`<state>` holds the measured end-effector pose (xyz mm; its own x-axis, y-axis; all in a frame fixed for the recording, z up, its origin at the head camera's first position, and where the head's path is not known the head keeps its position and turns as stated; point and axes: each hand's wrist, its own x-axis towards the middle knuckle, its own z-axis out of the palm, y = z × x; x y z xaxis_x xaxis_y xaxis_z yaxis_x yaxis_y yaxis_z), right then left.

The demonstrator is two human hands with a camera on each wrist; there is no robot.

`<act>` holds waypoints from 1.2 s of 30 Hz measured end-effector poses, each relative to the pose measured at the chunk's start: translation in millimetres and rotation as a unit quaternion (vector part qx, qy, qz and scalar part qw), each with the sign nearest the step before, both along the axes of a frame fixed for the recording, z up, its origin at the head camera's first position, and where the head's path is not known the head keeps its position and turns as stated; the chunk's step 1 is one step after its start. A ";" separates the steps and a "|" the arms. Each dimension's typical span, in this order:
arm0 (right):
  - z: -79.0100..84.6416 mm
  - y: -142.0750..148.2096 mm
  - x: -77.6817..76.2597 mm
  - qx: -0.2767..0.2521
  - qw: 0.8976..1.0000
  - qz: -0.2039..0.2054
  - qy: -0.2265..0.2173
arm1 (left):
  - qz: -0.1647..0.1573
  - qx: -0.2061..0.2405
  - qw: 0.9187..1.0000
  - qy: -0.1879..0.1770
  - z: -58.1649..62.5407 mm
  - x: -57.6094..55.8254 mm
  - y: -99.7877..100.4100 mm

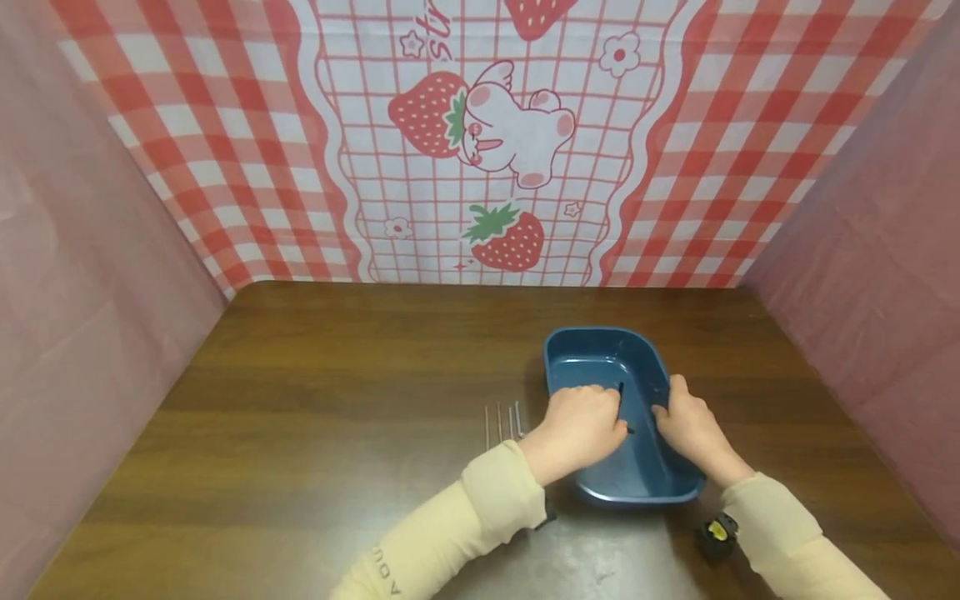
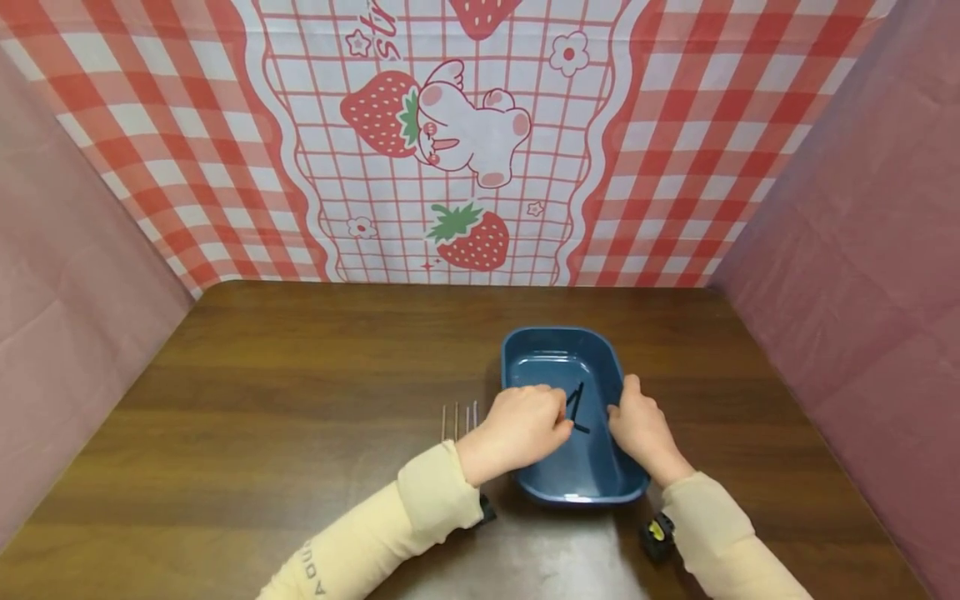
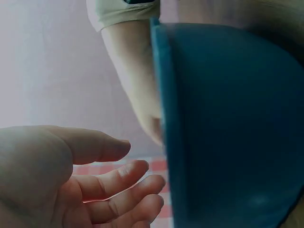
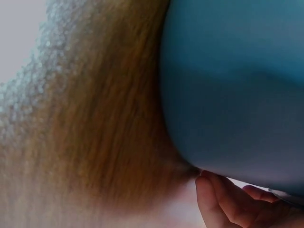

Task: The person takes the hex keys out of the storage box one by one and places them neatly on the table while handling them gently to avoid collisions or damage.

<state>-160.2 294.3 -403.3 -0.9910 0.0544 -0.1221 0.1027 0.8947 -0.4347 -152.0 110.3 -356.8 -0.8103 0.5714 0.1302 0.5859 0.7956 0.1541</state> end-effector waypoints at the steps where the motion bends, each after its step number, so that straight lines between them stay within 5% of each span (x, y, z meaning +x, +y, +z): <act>1: 0.1 0.3 0.1 0.000 1.000 0.000 0.000 | -0.003 -0.002 1.000 -0.001 -1.4 0.3 2.8; 12: 1.0 1.8 -0.5 0.005 1.000 -0.001 -0.003 | 0.015 -0.026 0.998 -0.055 -17.6 -13.0 25.2; 25: -0.5 0.2 -1.8 0.005 1.000 -0.016 -0.017 | 0.070 -0.086 0.983 -0.145 -31.2 -26.9 38.1; 36: -0.5 0.1 -1.1 0.000 1.000 -0.022 -0.021 | 0.108 -0.058 0.982 -0.143 -42.2 -31.7 39.7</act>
<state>-161.3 294.4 -403.8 -0.9817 0.0972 -0.1637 0.1596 0.8888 -0.4295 -183.7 150.0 -399.0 -0.9083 0.3793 -0.1765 0.3470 0.9188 0.1883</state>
